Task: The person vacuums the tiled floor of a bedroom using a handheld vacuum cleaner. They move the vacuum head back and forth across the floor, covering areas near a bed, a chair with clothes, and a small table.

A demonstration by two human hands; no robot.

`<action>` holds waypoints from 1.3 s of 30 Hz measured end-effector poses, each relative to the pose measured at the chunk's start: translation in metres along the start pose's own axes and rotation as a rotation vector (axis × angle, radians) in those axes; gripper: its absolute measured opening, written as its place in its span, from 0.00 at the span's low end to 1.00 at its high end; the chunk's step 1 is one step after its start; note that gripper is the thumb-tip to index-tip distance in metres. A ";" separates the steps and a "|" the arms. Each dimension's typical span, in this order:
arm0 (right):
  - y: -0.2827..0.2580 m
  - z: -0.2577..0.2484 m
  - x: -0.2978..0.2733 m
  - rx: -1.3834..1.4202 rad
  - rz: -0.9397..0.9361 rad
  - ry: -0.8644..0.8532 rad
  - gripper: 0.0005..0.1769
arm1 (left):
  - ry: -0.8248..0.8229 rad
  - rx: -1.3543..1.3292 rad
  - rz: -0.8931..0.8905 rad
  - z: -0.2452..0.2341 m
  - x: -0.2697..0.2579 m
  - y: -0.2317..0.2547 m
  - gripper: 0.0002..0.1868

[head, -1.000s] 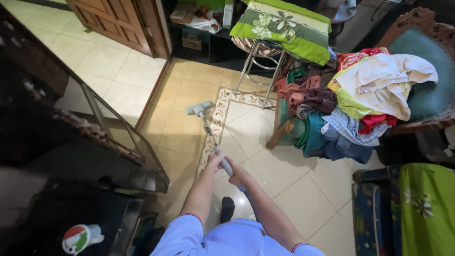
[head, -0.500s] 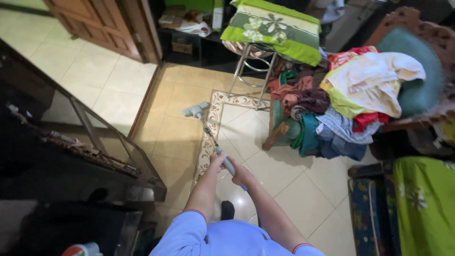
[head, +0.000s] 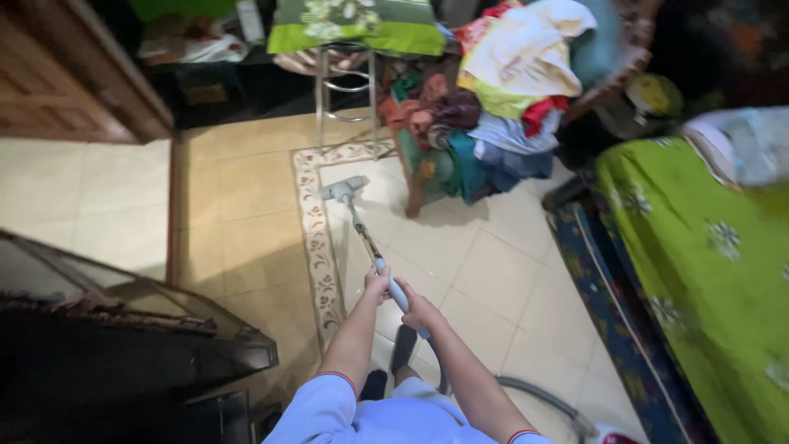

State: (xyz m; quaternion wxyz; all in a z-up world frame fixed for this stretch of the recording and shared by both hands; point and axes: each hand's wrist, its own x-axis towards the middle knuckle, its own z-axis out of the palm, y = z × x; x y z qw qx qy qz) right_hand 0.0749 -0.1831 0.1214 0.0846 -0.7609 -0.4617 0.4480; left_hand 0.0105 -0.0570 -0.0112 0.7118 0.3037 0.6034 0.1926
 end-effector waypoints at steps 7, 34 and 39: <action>0.045 0.029 -0.039 0.068 0.082 0.065 0.60 | -0.069 0.080 0.000 0.025 -0.038 -0.040 0.44; 0.284 0.088 -0.300 0.161 0.120 0.140 0.62 | -0.074 0.074 0.024 0.156 -0.246 -0.303 0.45; 0.326 0.093 -0.343 0.273 0.162 0.244 0.61 | -0.151 0.170 0.033 0.200 -0.282 -0.338 0.45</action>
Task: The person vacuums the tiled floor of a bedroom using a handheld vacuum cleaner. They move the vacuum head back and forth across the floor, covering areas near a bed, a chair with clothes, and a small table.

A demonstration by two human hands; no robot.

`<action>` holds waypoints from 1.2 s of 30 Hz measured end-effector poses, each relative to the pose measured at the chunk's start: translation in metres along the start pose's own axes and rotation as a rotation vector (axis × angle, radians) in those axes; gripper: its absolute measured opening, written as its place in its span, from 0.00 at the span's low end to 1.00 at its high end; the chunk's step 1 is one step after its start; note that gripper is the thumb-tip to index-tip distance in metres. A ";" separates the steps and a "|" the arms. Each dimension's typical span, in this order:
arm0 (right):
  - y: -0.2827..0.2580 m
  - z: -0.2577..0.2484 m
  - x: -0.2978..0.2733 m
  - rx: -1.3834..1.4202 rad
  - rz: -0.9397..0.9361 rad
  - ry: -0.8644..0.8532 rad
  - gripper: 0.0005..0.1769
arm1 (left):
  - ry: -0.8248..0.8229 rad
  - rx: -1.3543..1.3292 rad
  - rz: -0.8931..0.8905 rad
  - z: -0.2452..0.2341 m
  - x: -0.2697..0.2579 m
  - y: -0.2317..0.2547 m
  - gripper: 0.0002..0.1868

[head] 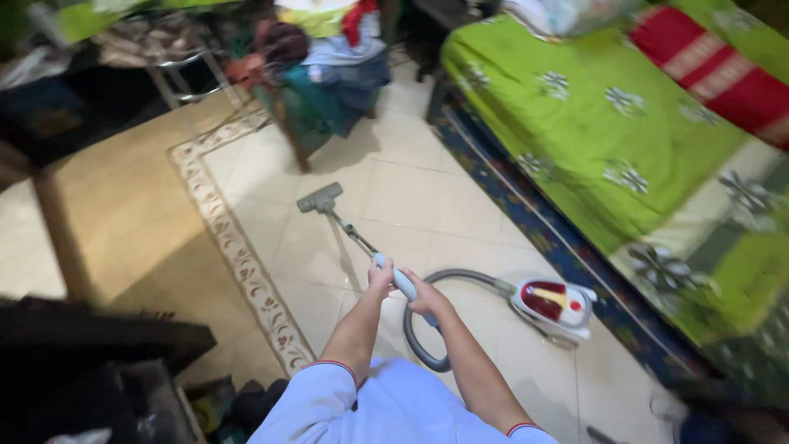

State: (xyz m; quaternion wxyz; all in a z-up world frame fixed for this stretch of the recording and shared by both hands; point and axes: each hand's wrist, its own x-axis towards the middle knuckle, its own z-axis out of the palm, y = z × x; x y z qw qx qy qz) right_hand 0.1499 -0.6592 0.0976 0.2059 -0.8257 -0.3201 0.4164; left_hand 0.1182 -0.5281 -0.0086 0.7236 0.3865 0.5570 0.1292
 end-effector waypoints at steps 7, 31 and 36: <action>0.034 -0.014 -0.049 0.113 0.152 0.143 0.61 | -0.181 0.225 0.063 0.057 -0.007 -0.025 0.41; -0.063 -0.110 0.129 0.267 0.240 0.232 0.64 | -0.426 0.443 -0.021 0.123 0.158 0.142 0.42; -0.087 -0.137 0.178 0.265 0.273 0.237 0.63 | -0.470 0.439 -0.049 0.135 0.197 0.186 0.45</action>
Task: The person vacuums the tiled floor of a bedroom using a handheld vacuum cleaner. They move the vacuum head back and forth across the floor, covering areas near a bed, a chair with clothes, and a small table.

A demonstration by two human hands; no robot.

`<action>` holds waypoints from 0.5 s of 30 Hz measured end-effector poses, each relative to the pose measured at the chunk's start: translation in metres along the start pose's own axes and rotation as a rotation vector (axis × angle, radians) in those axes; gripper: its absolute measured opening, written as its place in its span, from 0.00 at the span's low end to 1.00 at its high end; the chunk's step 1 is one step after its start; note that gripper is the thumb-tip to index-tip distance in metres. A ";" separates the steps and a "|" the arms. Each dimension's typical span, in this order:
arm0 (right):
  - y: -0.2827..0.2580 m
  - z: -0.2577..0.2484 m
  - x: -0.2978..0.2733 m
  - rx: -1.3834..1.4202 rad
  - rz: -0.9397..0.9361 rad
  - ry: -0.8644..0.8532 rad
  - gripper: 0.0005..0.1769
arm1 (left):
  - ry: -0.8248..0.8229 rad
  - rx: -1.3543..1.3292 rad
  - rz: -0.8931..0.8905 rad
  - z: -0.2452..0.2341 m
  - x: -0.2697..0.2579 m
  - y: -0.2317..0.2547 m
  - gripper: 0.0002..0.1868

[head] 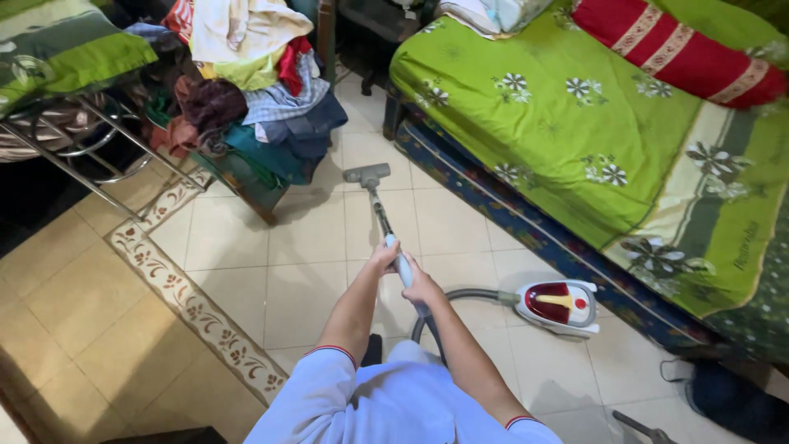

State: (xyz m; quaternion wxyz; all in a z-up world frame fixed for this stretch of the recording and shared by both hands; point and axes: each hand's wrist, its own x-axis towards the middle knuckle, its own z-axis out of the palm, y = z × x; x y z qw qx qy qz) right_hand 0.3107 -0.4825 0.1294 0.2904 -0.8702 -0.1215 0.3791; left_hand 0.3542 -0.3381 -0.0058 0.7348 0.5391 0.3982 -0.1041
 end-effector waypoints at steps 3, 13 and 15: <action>-0.036 -0.019 0.004 0.004 0.013 -0.005 0.63 | -0.002 -0.023 0.035 -0.006 0.017 0.022 0.42; -0.054 -0.051 0.107 -0.005 -0.021 -0.017 0.63 | 0.054 0.020 0.054 -0.012 0.088 0.086 0.40; -0.059 -0.061 0.123 -0.021 -0.009 -0.025 0.62 | 0.071 0.014 0.040 -0.011 0.102 0.101 0.41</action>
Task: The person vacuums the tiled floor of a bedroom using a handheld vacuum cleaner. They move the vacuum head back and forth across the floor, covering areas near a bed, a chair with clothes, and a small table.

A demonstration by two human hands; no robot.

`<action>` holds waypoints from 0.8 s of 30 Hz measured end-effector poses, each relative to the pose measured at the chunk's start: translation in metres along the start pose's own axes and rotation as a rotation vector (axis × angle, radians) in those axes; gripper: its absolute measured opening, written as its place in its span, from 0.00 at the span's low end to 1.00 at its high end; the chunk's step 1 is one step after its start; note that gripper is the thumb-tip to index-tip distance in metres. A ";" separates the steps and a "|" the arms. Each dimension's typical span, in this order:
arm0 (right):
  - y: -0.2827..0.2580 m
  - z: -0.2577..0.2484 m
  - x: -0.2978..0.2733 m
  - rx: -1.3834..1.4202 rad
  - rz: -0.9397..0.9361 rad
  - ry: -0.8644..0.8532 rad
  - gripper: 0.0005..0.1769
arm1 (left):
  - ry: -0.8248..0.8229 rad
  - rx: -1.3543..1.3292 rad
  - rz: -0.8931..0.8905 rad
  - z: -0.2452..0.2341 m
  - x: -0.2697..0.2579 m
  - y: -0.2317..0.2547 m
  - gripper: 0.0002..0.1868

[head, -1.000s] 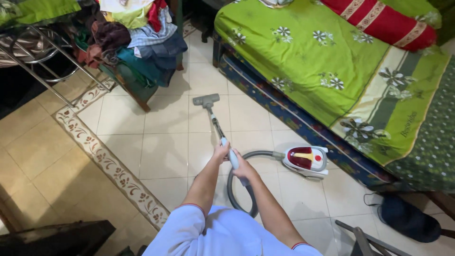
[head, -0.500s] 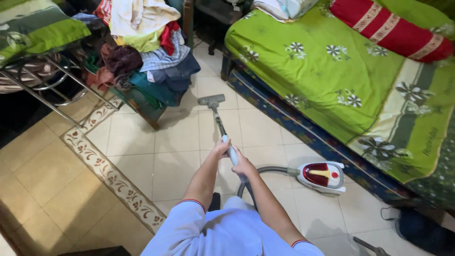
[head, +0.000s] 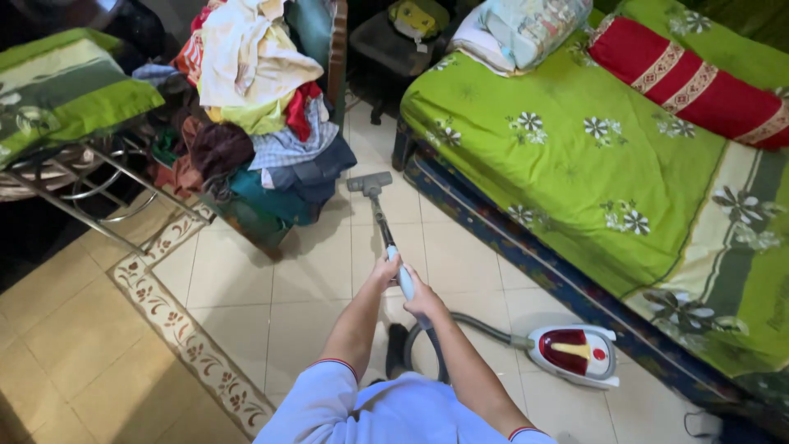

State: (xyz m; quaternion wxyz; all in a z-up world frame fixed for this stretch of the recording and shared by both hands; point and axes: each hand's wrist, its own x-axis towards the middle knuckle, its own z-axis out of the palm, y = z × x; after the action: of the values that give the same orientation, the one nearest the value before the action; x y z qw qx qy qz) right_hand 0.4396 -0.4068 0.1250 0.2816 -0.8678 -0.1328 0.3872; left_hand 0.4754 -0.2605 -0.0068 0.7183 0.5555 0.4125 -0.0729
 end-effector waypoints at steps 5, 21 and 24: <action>-0.020 -0.039 0.053 -0.021 -0.001 -0.004 0.60 | -0.003 0.028 -0.011 0.009 0.045 0.048 0.42; -0.061 -0.120 0.117 -0.082 0.025 -0.033 0.58 | 0.034 -0.032 -0.053 0.035 0.113 0.119 0.43; -0.061 -0.116 0.114 -0.073 0.028 -0.024 0.60 | 0.025 -0.033 -0.064 0.029 0.112 0.120 0.43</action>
State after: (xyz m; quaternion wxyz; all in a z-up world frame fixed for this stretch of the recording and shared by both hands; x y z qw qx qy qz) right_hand 0.6019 -0.3510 0.1560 0.2429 -0.8746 -0.1380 0.3964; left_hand 0.6303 -0.2015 0.0076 0.7194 0.5311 0.4401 -0.0824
